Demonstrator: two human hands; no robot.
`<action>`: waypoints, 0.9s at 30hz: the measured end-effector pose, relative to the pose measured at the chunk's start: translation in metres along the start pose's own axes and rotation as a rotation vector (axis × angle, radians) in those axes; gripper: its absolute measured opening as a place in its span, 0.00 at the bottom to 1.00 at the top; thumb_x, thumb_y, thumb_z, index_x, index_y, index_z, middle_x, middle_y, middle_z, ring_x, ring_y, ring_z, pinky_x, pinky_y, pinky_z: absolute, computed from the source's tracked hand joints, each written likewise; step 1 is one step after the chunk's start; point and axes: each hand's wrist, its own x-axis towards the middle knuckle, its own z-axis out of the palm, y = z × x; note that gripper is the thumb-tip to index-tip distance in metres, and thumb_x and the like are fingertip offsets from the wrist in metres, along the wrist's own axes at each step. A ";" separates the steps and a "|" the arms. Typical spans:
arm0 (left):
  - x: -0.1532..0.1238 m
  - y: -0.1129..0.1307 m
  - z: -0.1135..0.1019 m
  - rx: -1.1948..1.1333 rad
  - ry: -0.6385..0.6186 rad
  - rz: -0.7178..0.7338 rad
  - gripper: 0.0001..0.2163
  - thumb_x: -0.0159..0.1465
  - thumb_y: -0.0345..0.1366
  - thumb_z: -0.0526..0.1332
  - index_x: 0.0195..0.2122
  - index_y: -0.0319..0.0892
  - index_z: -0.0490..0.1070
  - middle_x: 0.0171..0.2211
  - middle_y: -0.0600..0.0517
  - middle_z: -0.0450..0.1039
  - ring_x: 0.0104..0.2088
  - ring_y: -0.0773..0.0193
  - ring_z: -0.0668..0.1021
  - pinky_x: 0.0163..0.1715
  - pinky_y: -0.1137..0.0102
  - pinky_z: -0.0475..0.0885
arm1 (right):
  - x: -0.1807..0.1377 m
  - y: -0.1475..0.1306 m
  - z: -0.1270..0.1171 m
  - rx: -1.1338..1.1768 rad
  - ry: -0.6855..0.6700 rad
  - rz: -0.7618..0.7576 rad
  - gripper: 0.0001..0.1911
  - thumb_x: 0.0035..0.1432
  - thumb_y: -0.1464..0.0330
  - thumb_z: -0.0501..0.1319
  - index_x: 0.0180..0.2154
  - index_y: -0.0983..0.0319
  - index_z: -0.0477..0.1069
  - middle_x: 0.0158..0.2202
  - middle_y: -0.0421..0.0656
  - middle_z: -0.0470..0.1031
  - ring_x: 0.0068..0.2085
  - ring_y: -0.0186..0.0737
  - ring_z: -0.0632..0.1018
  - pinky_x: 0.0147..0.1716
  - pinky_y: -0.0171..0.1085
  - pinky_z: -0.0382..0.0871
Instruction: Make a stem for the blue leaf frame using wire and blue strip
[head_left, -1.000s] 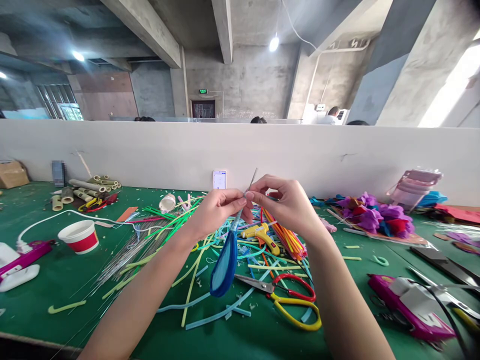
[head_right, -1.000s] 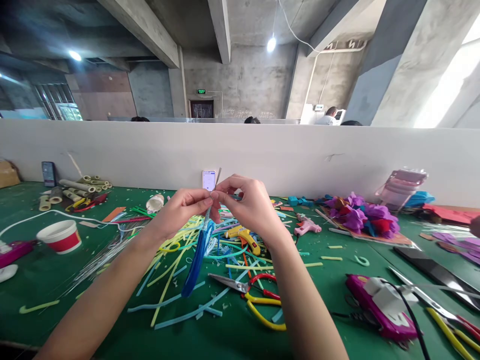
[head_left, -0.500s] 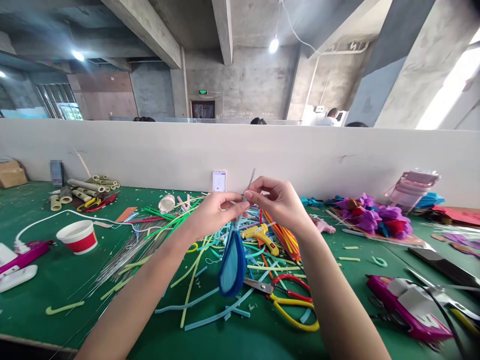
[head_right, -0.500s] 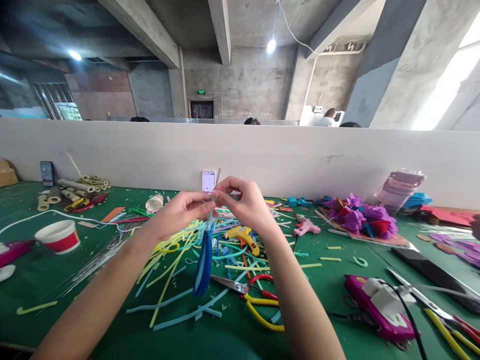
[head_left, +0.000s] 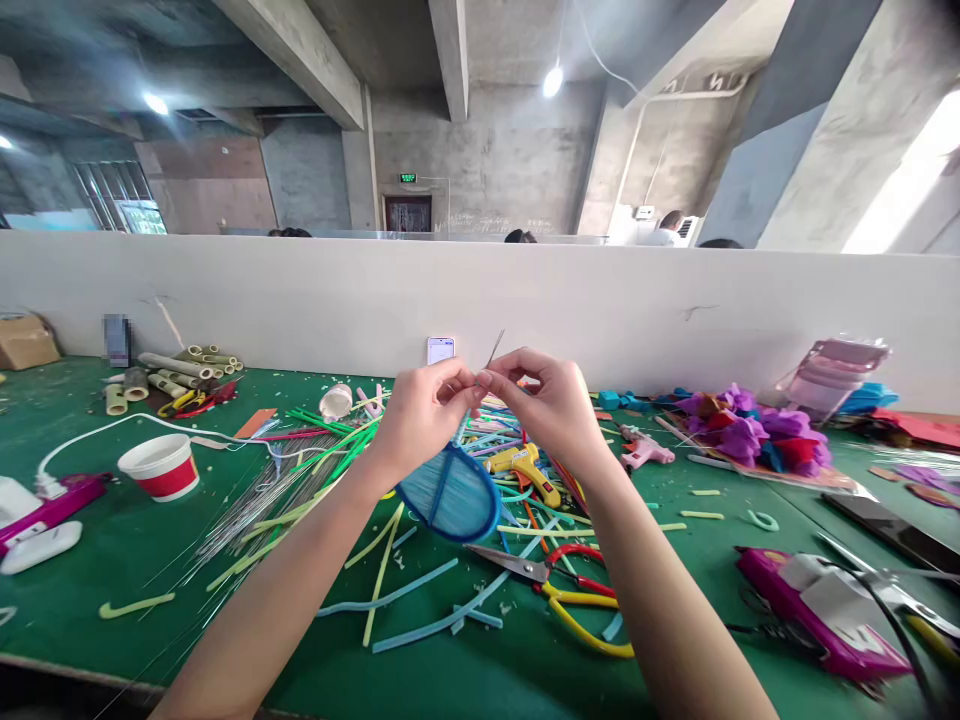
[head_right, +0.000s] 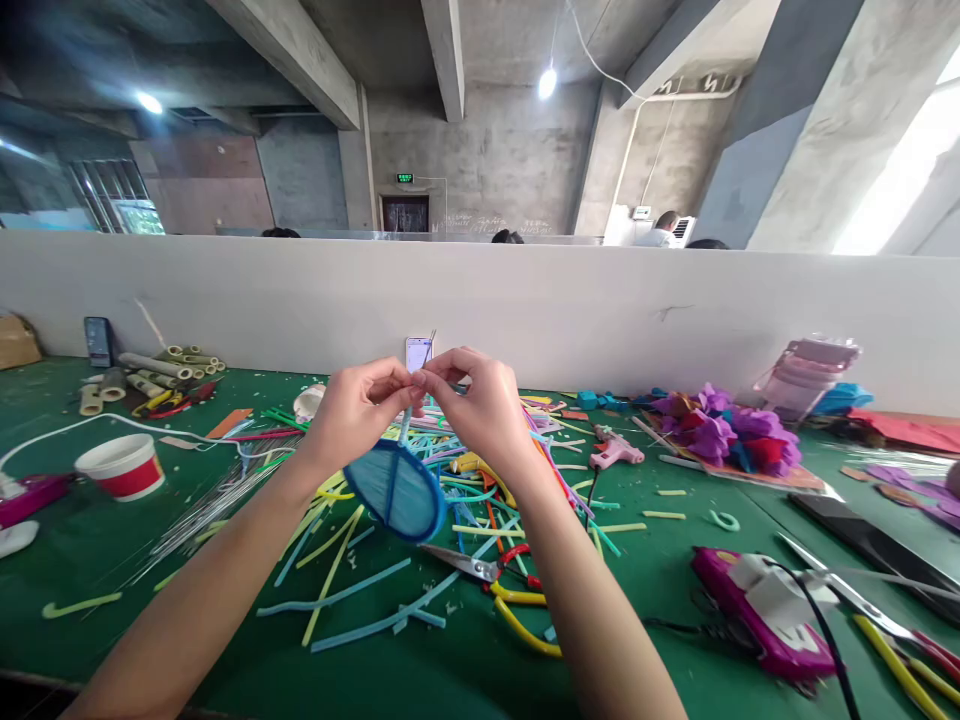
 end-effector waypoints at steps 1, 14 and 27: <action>0.000 0.001 -0.002 -0.016 -0.023 -0.001 0.10 0.67 0.39 0.62 0.31 0.40 0.73 0.26 0.51 0.77 0.29 0.64 0.78 0.32 0.69 0.71 | 0.000 0.000 0.000 0.005 -0.002 0.003 0.07 0.59 0.65 0.65 0.31 0.62 0.78 0.28 0.42 0.79 0.31 0.37 0.75 0.30 0.38 0.65; 0.006 -0.008 -0.005 -0.537 -0.355 -0.163 0.10 0.67 0.41 0.63 0.43 0.40 0.77 0.35 0.49 0.80 0.34 0.63 0.83 0.38 0.68 0.77 | 0.000 0.005 -0.008 0.513 -0.208 0.055 0.13 0.56 0.60 0.71 0.30 0.61 0.72 0.22 0.37 0.73 0.24 0.34 0.74 0.26 0.35 0.67; -0.007 0.013 0.013 0.002 0.075 -0.037 0.09 0.63 0.39 0.66 0.32 0.43 0.67 0.25 0.56 0.75 0.25 0.64 0.83 0.21 0.76 0.69 | -0.004 -0.010 -0.003 0.224 0.026 0.035 0.14 0.54 0.59 0.71 0.28 0.62 0.73 0.26 0.41 0.76 0.30 0.37 0.75 0.26 0.34 0.65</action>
